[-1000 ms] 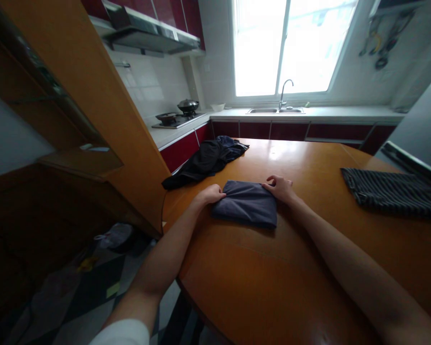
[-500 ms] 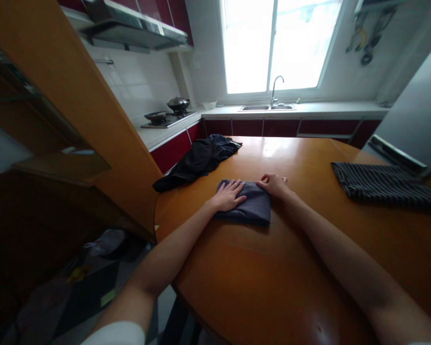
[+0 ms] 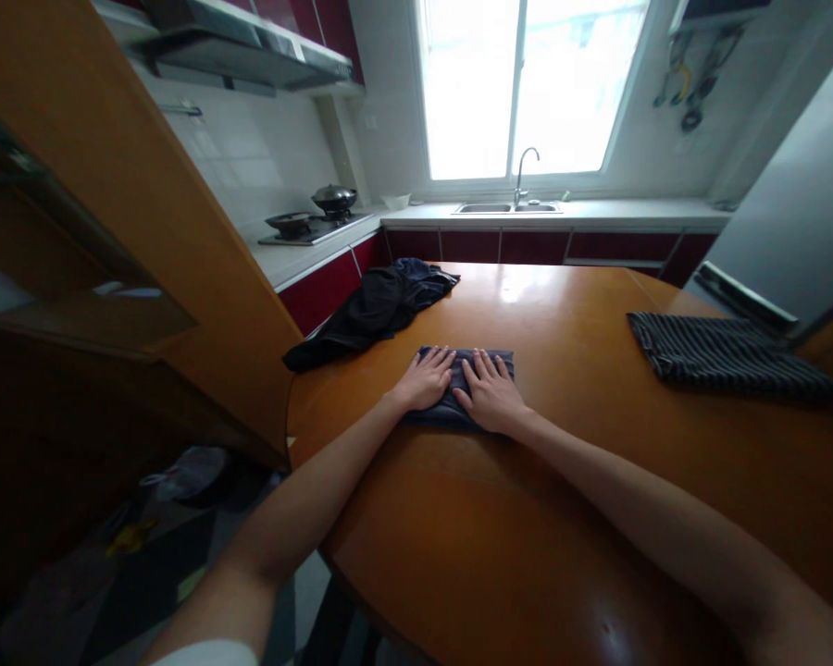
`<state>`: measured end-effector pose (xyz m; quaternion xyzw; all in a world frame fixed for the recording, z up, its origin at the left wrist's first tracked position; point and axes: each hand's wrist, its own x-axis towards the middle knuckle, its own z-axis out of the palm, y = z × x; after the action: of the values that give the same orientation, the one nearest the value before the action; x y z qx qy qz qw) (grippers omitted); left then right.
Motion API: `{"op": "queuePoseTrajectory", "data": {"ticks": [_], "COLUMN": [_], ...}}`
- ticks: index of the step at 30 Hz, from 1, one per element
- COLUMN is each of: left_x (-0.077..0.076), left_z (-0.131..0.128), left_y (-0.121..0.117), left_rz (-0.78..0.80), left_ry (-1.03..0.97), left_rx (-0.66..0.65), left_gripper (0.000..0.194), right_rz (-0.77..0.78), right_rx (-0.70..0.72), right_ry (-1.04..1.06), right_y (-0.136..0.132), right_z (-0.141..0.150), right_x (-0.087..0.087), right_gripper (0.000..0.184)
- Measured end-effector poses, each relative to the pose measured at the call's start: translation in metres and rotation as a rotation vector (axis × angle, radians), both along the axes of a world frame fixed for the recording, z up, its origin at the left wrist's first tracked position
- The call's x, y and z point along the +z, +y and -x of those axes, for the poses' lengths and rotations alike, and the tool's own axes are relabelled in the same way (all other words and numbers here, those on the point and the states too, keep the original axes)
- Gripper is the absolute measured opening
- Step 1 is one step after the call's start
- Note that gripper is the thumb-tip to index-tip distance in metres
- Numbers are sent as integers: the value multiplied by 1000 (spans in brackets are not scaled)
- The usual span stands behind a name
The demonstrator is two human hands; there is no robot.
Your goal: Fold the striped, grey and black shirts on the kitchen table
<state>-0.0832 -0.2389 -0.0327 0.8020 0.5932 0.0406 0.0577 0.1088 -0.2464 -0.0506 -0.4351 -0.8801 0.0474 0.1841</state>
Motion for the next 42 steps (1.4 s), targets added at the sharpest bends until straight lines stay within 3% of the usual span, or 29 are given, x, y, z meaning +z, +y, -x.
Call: {"op": "queuePoseTrajectory", "data": {"ticks": [6, 11, 17, 21, 23, 25, 28, 30, 35, 42], "left_x": [1, 1, -1, 10, 21, 31, 38, 36, 26, 22], "left_z": [1, 2, 6, -5, -20, -41, -72, -87, -101, -98], "left_y": [-3, 0, 4, -8, -22, -42, -71, -84, -90, -86], "left_rz": [6, 15, 17, -93, -241, -355, -346, -338, -387, -350], "left_ry": [2, 11, 10, 33, 17, -52, -83, 1, 174, 146], "left_rx": [86, 93, 100, 96, 9, -180, -491, -594, -565, -590], "left_gripper": [58, 60, 59, 53, 46, 42, 42, 36, 22, 10], "right_rz": [120, 251, 171, 119, 124, 140, 156, 165, 161, 122], "right_rx": [-196, -312, -420, -402, -361, -323, -285, -260, -231, -261], "right_ry": [69, 166, 326, 395, 395, 381, 354, 334, 282, 272], "right_y": [19, 49, 77, 88, 91, 94, 98, 100, 102, 103], "right_z": [-26, -47, -72, -76, -75, -74, -76, -79, -83, -85], "right_x": [-6, -6, -6, -5, -5, -6, -8, -9, -9, -6], "right_gripper": [80, 73, 55, 47, 41, 34, 27, 24, 21, 18]}}
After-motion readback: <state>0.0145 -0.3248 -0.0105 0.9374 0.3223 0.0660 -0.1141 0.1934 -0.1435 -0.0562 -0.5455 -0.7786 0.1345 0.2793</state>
